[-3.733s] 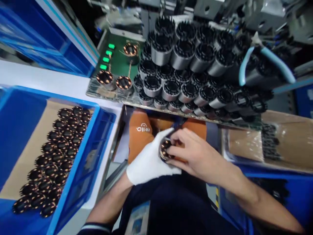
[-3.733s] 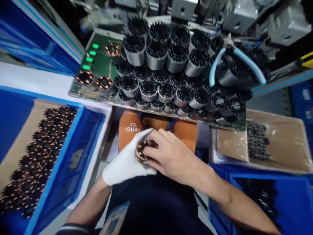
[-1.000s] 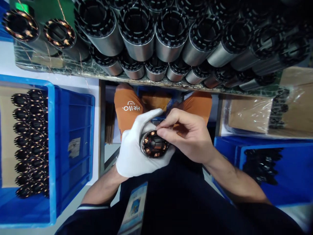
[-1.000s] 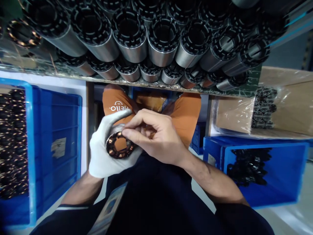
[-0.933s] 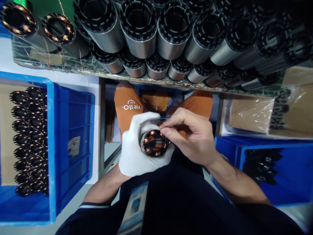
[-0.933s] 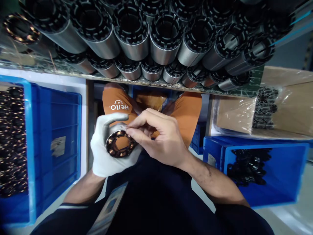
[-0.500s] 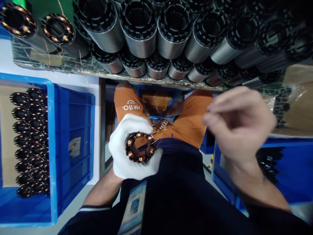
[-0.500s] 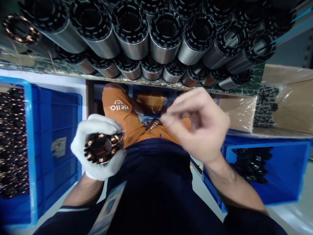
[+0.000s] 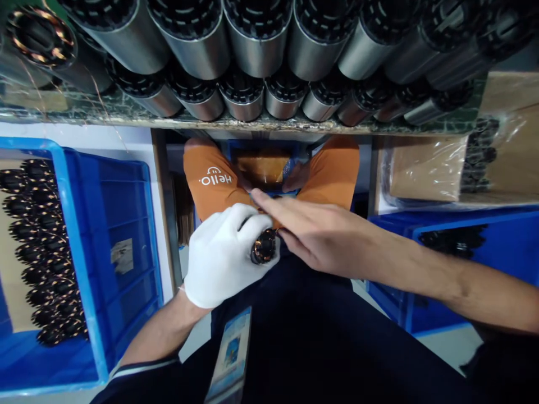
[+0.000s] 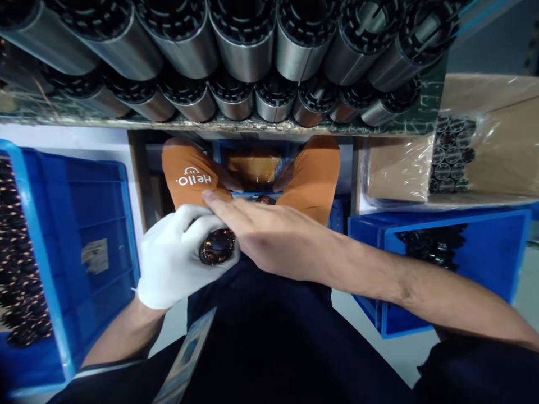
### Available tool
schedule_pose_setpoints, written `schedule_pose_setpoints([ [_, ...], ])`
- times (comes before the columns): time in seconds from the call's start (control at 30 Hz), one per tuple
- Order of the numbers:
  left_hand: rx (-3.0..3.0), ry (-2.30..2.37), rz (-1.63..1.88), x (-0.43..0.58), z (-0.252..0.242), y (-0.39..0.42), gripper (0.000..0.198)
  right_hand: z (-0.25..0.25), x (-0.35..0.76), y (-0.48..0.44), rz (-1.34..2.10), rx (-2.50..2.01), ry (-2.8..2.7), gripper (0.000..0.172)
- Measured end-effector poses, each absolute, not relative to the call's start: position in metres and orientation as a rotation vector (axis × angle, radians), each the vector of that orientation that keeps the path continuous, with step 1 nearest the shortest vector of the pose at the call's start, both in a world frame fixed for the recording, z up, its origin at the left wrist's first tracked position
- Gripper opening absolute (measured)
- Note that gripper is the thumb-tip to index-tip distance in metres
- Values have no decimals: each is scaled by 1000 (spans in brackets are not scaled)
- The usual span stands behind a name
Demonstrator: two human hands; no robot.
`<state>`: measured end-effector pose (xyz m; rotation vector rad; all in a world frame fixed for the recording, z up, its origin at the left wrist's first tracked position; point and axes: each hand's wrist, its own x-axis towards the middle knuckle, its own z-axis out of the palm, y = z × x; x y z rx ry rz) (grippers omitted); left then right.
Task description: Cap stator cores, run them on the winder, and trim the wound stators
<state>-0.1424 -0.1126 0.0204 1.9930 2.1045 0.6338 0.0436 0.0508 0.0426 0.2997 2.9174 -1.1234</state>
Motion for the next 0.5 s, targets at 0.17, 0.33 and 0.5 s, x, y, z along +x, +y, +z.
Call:
schedule_pose_setpoints([
  [0.17, 1860, 1983, 763, -134, 32, -116, 26, 53, 36, 55, -1231, 212, 2585, 14],
  [0.33, 1821, 1771, 1299, -150, 36, -119, 39, 76, 35, 73, -1701, 20, 2470, 18],
  [0.5, 1261, 1492, 1303, -151, 7, -108, 31, 90, 34, 80, -1557, -124, 2675, 21],
])
